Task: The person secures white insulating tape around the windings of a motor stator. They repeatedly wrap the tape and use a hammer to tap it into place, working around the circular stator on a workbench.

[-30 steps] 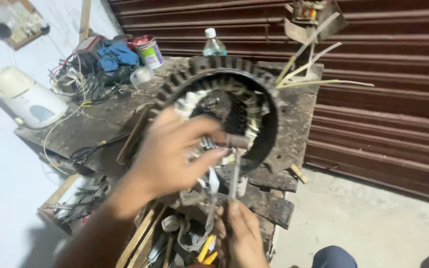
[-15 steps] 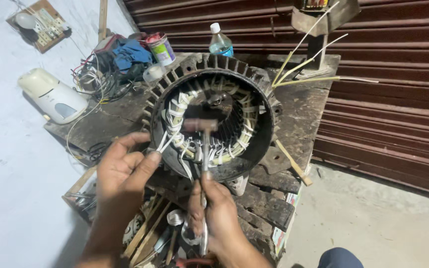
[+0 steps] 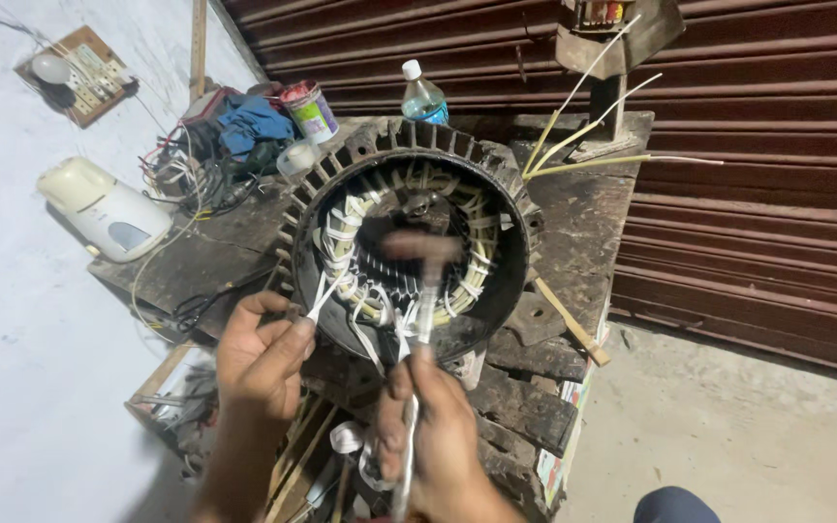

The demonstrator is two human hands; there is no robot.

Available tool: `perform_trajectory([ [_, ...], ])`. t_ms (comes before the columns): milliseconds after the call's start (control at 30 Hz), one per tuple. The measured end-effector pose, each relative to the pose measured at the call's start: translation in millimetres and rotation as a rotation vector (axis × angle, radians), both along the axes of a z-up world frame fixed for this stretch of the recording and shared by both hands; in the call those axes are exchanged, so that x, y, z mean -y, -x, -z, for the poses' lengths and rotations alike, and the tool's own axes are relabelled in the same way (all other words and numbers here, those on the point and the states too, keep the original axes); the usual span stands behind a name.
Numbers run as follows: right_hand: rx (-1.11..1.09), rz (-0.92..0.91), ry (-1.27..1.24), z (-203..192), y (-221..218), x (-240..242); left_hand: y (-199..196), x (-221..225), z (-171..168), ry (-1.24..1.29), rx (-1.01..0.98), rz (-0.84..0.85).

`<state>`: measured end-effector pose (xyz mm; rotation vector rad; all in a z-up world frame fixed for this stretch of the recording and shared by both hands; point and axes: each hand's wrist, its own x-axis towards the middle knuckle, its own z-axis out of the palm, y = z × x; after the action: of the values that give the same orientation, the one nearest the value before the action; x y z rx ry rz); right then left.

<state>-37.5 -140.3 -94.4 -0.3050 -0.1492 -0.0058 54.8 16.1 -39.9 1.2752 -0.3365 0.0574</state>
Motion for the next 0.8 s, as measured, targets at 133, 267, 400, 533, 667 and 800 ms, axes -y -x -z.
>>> perform_trajectory([
  [133, -0.009, 0.390, -0.001, 7, 11, -13, -4, -6, 16, 0.127, 0.080, 0.097],
  [267, -0.133, -0.349, -0.034, 0, -7, -27, -6, -7, 19, 0.155, 0.080, 0.113],
  [400, -0.069, -0.022, 0.005, -9, -2, -16, -13, -1, 16, 0.171, 0.049, 0.098],
  [533, -0.053, 0.436, -0.004, -14, 13, -16, -3, -5, 15, 0.147, 0.026, 0.073],
  [667, -0.277, -0.365, -0.007, -22, -4, -25, 4, 0, 5, 0.127, -0.092, 0.009],
  [800, -0.108, 0.010, 0.069, -15, -4, -27, -1, 3, 7, 0.174, 0.068, 0.109],
])
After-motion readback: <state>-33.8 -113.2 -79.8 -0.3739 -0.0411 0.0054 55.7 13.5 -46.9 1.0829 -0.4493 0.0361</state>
